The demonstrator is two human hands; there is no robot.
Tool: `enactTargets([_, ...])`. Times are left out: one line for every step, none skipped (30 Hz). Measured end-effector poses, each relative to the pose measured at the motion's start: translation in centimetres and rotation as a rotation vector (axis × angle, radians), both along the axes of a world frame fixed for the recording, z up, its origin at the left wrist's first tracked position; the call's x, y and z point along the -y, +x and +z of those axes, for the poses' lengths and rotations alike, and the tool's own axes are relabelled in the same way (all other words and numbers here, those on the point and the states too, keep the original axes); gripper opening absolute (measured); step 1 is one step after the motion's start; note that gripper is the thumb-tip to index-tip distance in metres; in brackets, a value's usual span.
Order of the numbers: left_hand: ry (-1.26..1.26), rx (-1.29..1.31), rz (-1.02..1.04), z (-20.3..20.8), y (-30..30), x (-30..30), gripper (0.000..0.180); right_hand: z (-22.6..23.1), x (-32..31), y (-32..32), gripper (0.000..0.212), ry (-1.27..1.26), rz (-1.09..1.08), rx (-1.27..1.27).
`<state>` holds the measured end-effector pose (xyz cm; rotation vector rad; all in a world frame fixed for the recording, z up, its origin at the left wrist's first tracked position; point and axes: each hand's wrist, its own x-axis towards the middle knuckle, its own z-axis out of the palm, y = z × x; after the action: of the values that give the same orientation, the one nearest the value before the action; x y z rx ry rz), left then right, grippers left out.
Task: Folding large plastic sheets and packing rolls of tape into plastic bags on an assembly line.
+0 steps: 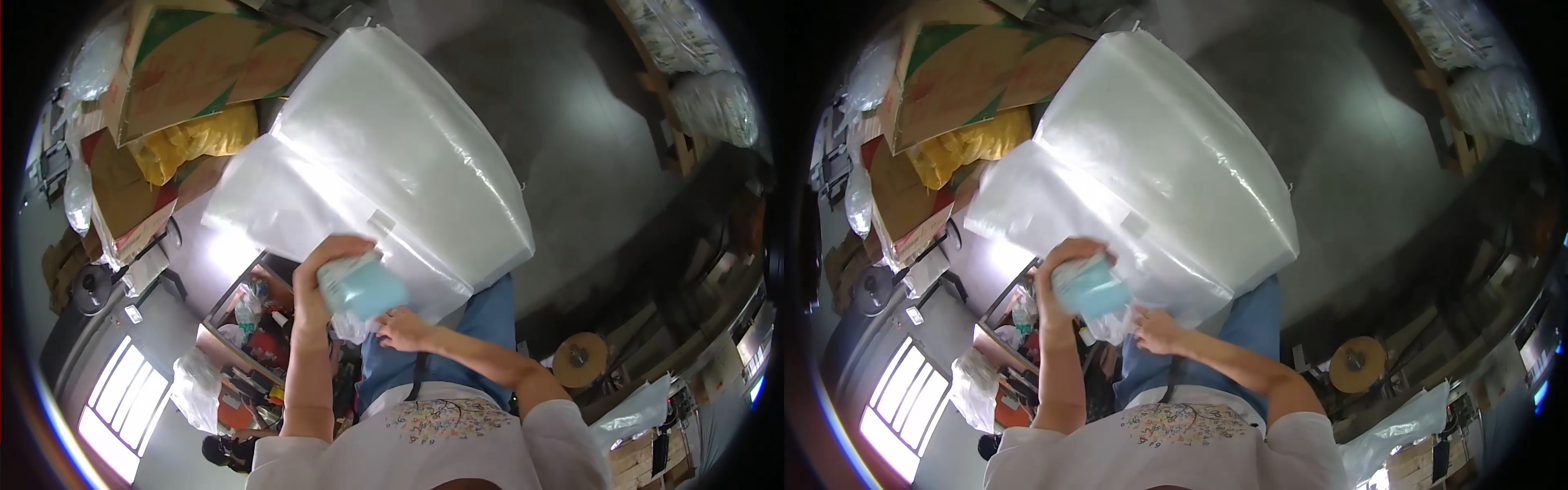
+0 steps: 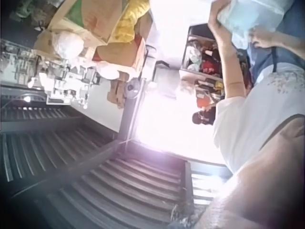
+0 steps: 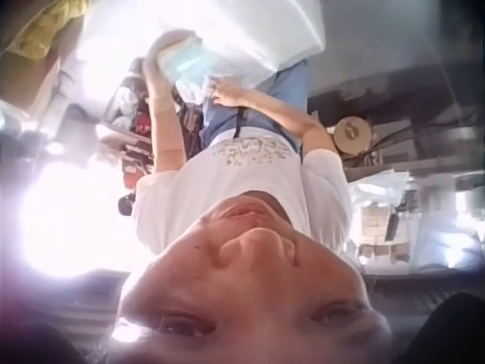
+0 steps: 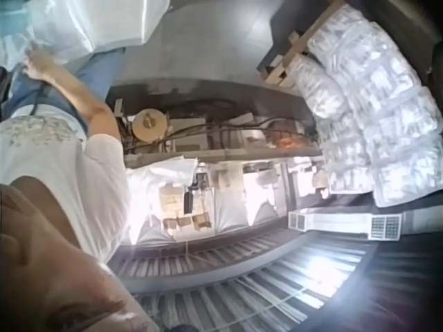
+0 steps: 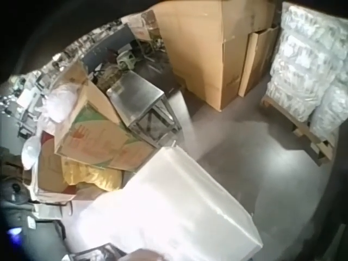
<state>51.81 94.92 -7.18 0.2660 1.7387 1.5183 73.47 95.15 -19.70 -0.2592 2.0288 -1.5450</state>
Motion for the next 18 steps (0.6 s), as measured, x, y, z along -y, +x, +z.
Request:
enactTargets([-0.15, 0.007, -0.071, -0.8, -0.2, -0.9, 0.027, -1.4, 0.0, -0.4, 0.021, -0.068, 0.277, 0.229])
enactTargets([-0.202, -0.071, -0.126, -1.7, -0.1, -0.8, 0.035, -1.9, -1.2, -0.7, 0.025, -0.138, -0.108, 0.295])
enactTargets([-0.233, -0.137, -0.195, -3.0, 0.2, -1.5, 0.043, -5.4, -2.0, 1.2, 0.027, -0.248, -0.533, 0.383])
enactTargets([-0.236, -0.18, -0.264, -3.5, 0.5, -2.9, 0.049, -8.4, -4.1, 2.2, 0.025, 0.124, -0.937, 0.063])
enactTargets([-0.28, -0.218, -0.308, -3.9, 0.7, -2.0, 0.055, -4.6, -9.5, -2.3, 0.019, -0.125, -1.041, 0.599])
enactTargets([-0.235, -0.355, -0.411, -4.5, 0.9, -1.7, 0.062, -3.2, -12.7, -2.9, 0.018, -0.124, -1.185, 0.433])
enactTargets([-0.236, -0.337, -0.409, -5.0, 1.4, -1.8, 0.062, -1.1, -14.7, -4.6, 0.019, -0.237, -1.162, 0.306])
enactTargets([-0.199, -0.319, -0.415, -5.4, 1.7, -2.1, 0.064, 0.8, -16.6, -6.1, 0.022, -0.357, -1.126, 0.169])
enactTargets([-0.16, -0.298, -0.421, -5.7, 2.2, -2.4, 0.066, 2.5, -17.4, -6.8, 0.022, -0.355, -1.118, 0.178])
enactTargets([-0.155, -0.274, -0.419, -5.4, 2.5, -2.8, 0.068, 4.1, -17.6, -7.6, 0.024, -0.301, -0.95, 0.092])
enactTargets([-0.153, -0.268, -0.417, -5.5, 2.6, -3.0, 0.068, 4.9, -17.7, -8.2, 0.027, -0.246, -0.785, 0.005])
enactTargets([-0.134, -0.292, -0.385, -5.6, 2.8, -3.2, 0.067, 5.1, -18.0, -8.2, 0.027, -0.245, -0.782, 0.01])
enactTargets([-0.116, -0.316, -0.352, -5.7, 3.0, -3.3, 0.066, 5.1, -18.5, -8.2, 0.029, -0.17, -0.744, -0.004])
enactTargets([-0.123, -0.318, -0.348, -5.7, 3.3, -3.4, 0.066, 5.1, -18.6, -8.4, 0.03, -0.102, -0.703, -0.021])
enactTargets([-0.044, -0.134, -0.129, -5.8, 3.7, -3.6, 0.064, 5.6, -18.6, -8.7, 0.03, -0.11, -0.698, -0.021])
enactTargets([0.037, 0.049, 0.091, -5.8, 3.8, -3.5, 0.063, 6.2, -18.5, -8.9, 0.029, -0.179, -0.712, 0.02])
enactTargets([0.032, 0.048, 0.097, -6.0, 3.5, -2.9, 0.063, 6.5, -18.4, -8.9, 0.029, -0.245, -0.725, 0.063])
enactTargets([-0.009, 0.259, 0.063, -6.6, 2.8, -2.0, 0.061, 6.6, -18.3, -8.9, 0.029, -0.248, -0.719, 0.065])
